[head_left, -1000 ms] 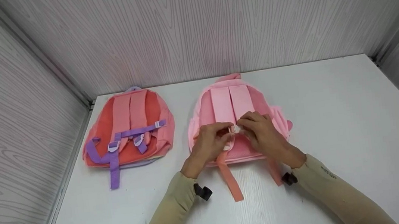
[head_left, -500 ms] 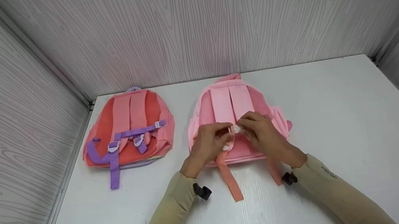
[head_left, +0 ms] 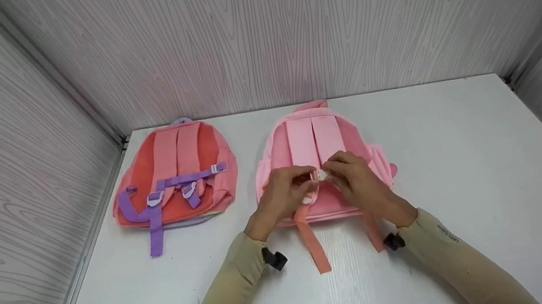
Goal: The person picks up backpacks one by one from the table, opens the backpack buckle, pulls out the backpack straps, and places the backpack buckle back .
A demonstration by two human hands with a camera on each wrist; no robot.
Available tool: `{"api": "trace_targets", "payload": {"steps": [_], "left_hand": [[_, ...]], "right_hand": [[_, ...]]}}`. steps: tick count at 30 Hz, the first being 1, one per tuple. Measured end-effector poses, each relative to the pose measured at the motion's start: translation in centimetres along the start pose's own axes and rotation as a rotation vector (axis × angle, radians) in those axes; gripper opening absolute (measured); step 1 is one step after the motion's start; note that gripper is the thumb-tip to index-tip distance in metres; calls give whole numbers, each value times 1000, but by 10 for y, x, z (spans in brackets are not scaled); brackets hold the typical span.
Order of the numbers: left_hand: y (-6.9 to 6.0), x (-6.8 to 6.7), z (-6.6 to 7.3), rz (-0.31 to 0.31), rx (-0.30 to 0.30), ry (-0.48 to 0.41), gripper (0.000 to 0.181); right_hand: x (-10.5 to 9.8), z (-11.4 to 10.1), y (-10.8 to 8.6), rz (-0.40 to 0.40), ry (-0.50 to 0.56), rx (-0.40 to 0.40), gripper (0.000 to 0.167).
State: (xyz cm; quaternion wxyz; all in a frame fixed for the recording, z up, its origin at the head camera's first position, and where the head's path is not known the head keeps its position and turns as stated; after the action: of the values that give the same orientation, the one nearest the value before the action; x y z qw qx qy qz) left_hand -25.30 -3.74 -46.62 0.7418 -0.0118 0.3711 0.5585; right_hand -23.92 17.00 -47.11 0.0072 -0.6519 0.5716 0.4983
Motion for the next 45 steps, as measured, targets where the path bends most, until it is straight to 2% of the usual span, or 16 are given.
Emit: {"api": "trace_targets", "payload": {"steps": [3, 10, 19, 27, 36, 45], "left_hand": [[0, -1, 0, 0, -8, 0, 19], [-1, -5, 0, 4, -70, -6, 21], [0, -4, 1, -2, -59, 5, 20], [0, -4, 1, -10, -81, 12, 23], [-1, -6, 2, -10, -60, -1, 19], [0, -10, 2, -1, -99, -28, 18]], "right_hand": [[-1, 0, 1, -7, -4, 10, 25], [-3, 0, 3, 5, 29, 13, 21], [-7, -1, 1, -4, 32, 57, 25], [-8, 0, 1, -22, 21, 76, 27], [-10, 1, 1, -17, 5, 83, 24], [-9, 3, 0, -33, 10, 98, 23]]}}
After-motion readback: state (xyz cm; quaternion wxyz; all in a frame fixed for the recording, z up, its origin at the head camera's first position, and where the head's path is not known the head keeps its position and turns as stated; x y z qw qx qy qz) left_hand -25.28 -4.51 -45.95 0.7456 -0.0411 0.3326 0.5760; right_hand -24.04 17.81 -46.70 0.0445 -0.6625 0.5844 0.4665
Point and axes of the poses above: each hand's wrist, its own y-axis towards the middle knuckle, its own x-axis out of the palm, z = x × y, the point moved 2 cm from there along y, towards the middle knuckle, and after that the axes turned 7 degrees about z, right-handed, at the moved point
